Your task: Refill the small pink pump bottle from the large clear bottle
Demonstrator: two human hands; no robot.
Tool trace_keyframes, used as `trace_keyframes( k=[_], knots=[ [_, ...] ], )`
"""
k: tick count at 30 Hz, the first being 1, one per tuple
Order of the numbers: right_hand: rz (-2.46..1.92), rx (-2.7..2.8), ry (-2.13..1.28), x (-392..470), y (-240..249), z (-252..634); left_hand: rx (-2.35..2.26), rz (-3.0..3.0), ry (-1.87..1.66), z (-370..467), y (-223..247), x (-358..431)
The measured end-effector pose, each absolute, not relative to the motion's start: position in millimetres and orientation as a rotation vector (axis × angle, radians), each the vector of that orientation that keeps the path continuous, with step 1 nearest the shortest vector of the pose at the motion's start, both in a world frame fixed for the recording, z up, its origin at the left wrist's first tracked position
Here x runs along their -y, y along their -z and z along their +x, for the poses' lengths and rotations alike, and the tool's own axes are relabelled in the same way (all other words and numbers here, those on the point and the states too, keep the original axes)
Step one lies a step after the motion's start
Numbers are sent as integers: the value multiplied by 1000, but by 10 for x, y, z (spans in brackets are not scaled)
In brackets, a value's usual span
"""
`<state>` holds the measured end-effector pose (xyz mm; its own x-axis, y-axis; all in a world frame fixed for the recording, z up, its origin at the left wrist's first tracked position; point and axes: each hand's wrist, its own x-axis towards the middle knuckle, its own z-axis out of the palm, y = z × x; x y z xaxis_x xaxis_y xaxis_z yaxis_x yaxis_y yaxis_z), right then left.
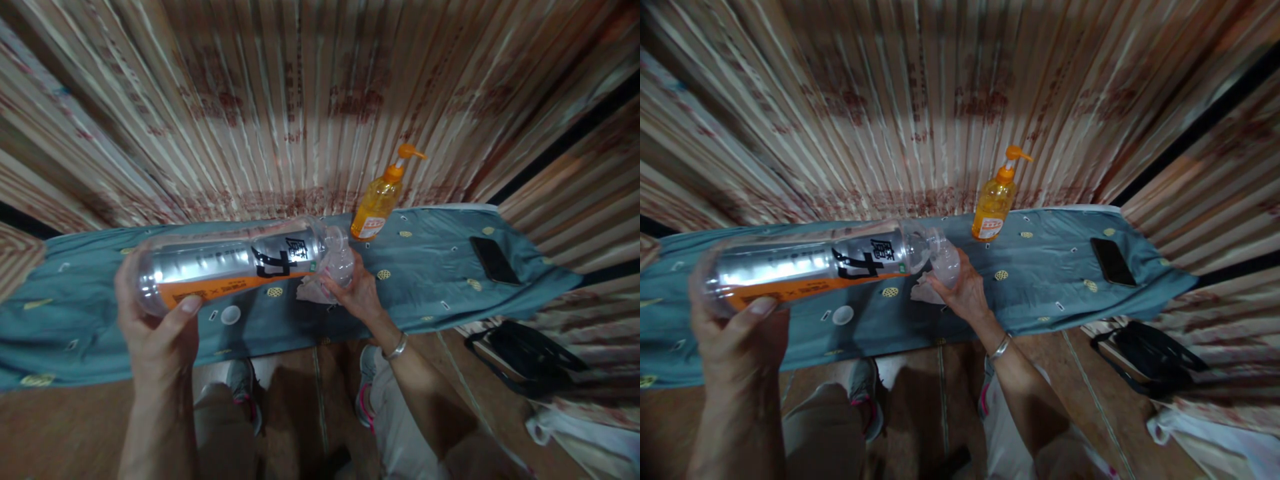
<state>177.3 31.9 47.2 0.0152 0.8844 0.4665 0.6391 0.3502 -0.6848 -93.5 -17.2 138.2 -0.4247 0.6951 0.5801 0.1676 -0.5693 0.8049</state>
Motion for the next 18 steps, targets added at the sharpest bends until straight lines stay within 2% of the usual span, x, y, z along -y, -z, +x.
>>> trace_keyframes(
  k=[18],
  knots=[
    [-1377, 1700, -329, -314, -480, 1768, -1252, 1485, -2008, -954, -1363, 175]
  ],
)
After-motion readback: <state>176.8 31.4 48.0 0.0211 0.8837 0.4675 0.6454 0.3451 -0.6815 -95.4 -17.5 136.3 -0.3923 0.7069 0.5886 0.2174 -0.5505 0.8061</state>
